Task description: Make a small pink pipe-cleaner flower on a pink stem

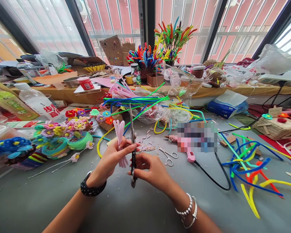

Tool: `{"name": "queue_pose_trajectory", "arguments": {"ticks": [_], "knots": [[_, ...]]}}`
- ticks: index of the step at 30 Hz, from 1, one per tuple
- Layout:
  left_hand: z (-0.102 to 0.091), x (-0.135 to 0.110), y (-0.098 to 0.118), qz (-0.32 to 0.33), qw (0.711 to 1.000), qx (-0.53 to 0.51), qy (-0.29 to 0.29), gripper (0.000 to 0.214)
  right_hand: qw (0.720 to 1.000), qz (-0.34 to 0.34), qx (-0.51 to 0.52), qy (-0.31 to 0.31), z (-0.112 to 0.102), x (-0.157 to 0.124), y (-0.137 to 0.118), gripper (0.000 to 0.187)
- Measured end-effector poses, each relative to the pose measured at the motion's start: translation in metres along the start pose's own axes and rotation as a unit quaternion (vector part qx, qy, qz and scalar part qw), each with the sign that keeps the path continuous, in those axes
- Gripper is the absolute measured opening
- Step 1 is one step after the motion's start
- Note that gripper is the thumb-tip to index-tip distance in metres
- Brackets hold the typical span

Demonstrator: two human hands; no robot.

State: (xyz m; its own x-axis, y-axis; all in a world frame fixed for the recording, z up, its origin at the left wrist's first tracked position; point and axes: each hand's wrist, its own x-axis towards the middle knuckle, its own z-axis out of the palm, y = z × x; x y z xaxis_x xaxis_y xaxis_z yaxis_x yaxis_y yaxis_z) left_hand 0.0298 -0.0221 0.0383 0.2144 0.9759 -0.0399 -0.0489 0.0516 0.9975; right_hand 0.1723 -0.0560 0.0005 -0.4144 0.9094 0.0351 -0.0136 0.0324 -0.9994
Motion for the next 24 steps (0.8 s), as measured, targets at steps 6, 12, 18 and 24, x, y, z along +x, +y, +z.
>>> {"name": "queue_pose_trajectory", "arguments": {"ticks": [6, 12, 18, 24], "knots": [[-0.040, -0.012, 0.021, 0.030, 0.968, 0.237, 0.070, 0.027, 0.994, -0.007, -0.039, 0.097, -0.006, 0.000, -0.002, 0.030], [-0.078, -0.024, 0.025, 0.023, 0.798, 0.589, 0.125, 0.022, 0.988, -0.013, -0.044, 0.147, -0.011, 0.000, -0.001, 0.026], [-0.093, -0.031, 0.012, -0.030, 0.720, 0.693, 0.031, 0.018, 0.986, -0.018, -0.097, 0.136, -0.011, -0.002, -0.003, 0.020], [-0.086, -0.030, 0.009, -0.074, 0.659, 0.748, 0.016, 0.018, 0.984, -0.010, -0.133, 0.116, -0.010, -0.001, -0.004, 0.015]]}}
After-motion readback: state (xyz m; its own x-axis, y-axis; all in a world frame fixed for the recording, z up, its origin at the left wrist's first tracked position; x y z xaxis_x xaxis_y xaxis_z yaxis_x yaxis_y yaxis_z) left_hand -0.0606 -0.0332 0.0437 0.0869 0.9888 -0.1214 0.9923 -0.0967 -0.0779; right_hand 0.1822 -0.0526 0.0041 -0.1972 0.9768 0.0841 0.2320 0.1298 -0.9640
